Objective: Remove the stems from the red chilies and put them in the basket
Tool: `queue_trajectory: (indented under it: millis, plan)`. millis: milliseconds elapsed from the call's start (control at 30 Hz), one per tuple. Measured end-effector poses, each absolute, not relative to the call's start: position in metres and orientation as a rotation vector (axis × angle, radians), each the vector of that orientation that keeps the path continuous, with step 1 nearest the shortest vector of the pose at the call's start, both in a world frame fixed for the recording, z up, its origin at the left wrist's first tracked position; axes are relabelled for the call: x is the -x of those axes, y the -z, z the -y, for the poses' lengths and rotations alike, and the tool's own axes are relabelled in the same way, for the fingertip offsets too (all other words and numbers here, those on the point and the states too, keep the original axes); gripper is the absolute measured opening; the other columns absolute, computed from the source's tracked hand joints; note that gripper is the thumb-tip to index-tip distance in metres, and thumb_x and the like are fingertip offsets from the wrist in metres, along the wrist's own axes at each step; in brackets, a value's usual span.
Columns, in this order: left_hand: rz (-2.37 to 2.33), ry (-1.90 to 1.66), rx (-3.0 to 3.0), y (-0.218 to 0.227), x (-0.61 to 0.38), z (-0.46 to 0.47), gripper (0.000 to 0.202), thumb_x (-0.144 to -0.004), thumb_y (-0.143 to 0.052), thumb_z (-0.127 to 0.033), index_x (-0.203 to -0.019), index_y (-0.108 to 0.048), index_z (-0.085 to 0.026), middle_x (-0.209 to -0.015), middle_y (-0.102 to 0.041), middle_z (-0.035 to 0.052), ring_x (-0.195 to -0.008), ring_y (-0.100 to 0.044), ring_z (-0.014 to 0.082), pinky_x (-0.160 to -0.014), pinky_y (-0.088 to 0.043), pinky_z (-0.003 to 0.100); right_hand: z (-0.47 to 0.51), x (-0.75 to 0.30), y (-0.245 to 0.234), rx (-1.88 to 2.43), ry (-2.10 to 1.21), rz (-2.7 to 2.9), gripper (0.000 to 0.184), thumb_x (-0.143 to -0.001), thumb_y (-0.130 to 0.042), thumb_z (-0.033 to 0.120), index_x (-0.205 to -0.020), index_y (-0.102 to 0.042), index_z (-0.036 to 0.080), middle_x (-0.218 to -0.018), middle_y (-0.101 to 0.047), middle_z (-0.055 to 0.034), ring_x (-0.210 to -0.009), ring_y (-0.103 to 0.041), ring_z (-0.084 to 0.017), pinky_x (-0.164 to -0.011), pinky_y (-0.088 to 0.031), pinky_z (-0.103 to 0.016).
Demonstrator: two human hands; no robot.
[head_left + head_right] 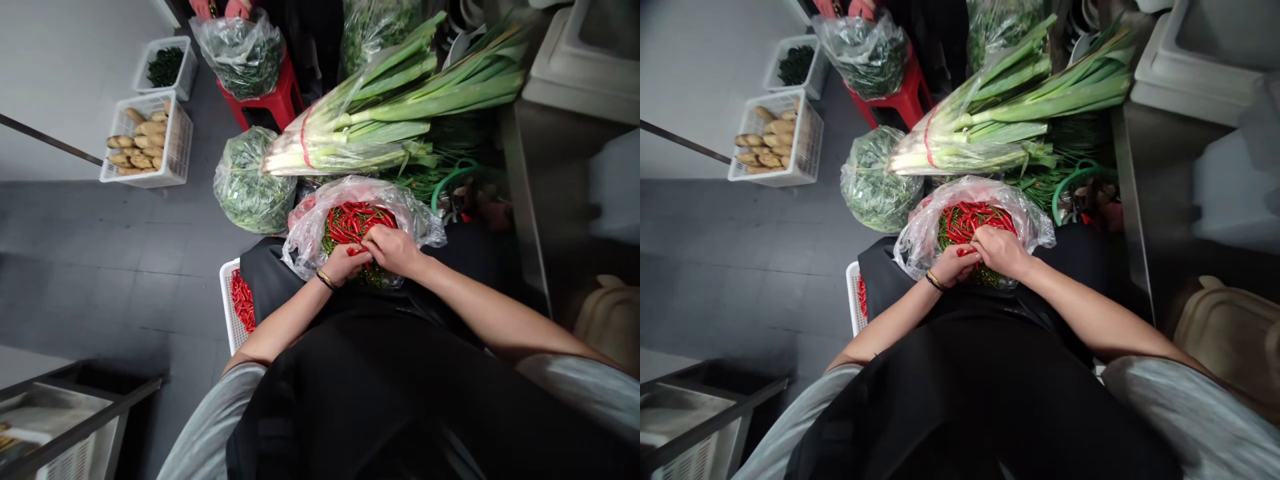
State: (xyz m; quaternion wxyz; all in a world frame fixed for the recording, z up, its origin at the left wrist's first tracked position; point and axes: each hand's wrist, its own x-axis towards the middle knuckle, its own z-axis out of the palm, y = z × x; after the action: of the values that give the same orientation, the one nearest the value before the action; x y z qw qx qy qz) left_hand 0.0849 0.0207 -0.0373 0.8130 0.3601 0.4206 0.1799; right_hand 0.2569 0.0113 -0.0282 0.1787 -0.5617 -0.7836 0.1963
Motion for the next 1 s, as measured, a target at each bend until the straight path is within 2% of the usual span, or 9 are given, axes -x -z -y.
queue_trajectory:
  millis: [67,167,300,367,467,567,667,800,1000]
  plan:
    - [-0.858,-0.328,-0.683,0.037,-0.082,-0.015,0.034,-0.063,-0.076,-0.042,-0.064,-0.057,-0.014,-0.043,-0.038,-0.0081,-0.035,-0.028,0.0024,-0.036,-0.014,0.02,-0.015,-0.255,0.039,1.73,-0.428,2.276,0.025,-0.095,-0.041,0.027,-0.096,-0.062,0.015,-0.094,-0.065,-0.0126,-0.081,-0.061,-0.021,-0.07,-0.043,-0.03]
    - [-0.781,-0.371,-0.683,0.036,-0.068,-0.014,0.023,-0.064,-0.071,-0.032,-0.067,-0.061,-0.012,-0.05,-0.051,-0.0018,-0.039,-0.042,0.0062,-0.034,-0.019,0.019,-0.037,-0.251,0.057,1.946,-0.508,2.368,0.032,-0.093,-0.048,0.039,-0.113,-0.063,0.019,-0.112,-0.063,-0.0124,-0.085,-0.062,-0.021,-0.068,-0.042,-0.029]
    - [-0.693,-0.52,-0.695,0.033,-0.046,-0.024,0.03,-0.061,-0.071,-0.027,-0.086,-0.065,-0.012,-0.077,-0.068,0.0057,-0.047,-0.05,0.0073,-0.033,-0.02,0.018,-0.063,-0.249,0.068,1.981,-0.743,2.545,0.032,-0.088,-0.054,0.045,-0.1,-0.07,0.02,-0.105,-0.066,-0.0111,-0.086,-0.063,-0.023,-0.068,-0.042,-0.03]
    - [-0.72,-0.543,-0.705,0.031,-0.042,-0.028,0.034,-0.061,-0.076,-0.029,-0.089,-0.063,-0.013,-0.076,-0.067,0.0039,-0.047,-0.049,0.0059,-0.035,-0.021,0.016,-0.063,-0.256,0.065,1.91,-0.81,2.495,0.026,-0.087,-0.056,0.04,-0.092,-0.072,0.02,-0.1,-0.069,-0.0091,-0.084,-0.063,-0.021,-0.069,-0.043,-0.029]
    - [-0.874,-0.547,-0.728,0.032,-0.05,-0.03,0.037,-0.06,-0.081,-0.036,-0.079,-0.058,-0.015,-0.057,-0.055,-0.0037,-0.042,-0.043,0.0036,-0.035,-0.02,0.015,-0.05,-0.267,0.051,1.766,-0.903,2.238,0.026,-0.088,-0.054,0.039,-0.089,-0.073,0.021,-0.088,-0.072,-0.0045,-0.077,-0.063,-0.018,-0.072,-0.044,-0.028]
    - [-0.979,-0.605,-0.727,0.037,-0.07,-0.026,0.045,-0.057,-0.083,-0.043,-0.082,-0.057,-0.016,-0.05,-0.047,-0.0086,-0.037,-0.035,0.0019,-0.034,-0.019,0.015,-0.028,-0.263,0.037,1.673,-0.788,2.171,0.027,-0.09,-0.051,0.035,-0.087,-0.073,0.019,-0.086,-0.071,-0.0067,-0.078,-0.063,-0.019,-0.073,-0.044,-0.029]
    - [-0.971,-0.667,-0.694,0.042,-0.081,-0.021,0.049,-0.058,-0.082,-0.048,-0.086,-0.057,-0.016,-0.051,-0.049,-0.0083,-0.036,-0.036,0.0026,-0.033,-0.02,0.016,-0.007,-0.246,0.033,1.634,-0.725,2.169,0.028,-0.09,-0.049,0.031,-0.083,-0.071,0.017,-0.083,-0.068,-0.0092,-0.075,-0.061,-0.019,-0.068,-0.043,-0.028]
    - [-1.012,-0.762,-0.592,0.042,-0.074,-0.015,0.048,-0.057,-0.082,-0.05,-0.077,-0.053,-0.016,-0.054,-0.055,-0.0056,-0.036,-0.038,0.0029,-0.032,-0.02,0.017,0.015,-0.23,0.042,1.603,-0.895,1.95,0.028,-0.09,-0.052,0.043,-0.088,-0.067,0.018,-0.076,-0.064,-0.0047,-0.065,-0.057,-0.015,-0.062,-0.041,-0.025]
    - [-0.964,-0.774,-0.578,0.036,-0.067,-0.009,0.046,-0.062,-0.078,-0.052,-0.071,-0.051,-0.016,-0.051,-0.051,-0.006,-0.035,-0.038,0.0031,-0.032,-0.02,0.017,0.033,-0.23,0.043,1.511,-0.942,2.079,0.041,-0.095,-0.038,0.043,-0.062,-0.047,0.021,-0.061,-0.057,-0.0023,-0.056,-0.05,-0.014,-0.057,-0.034,-0.026]
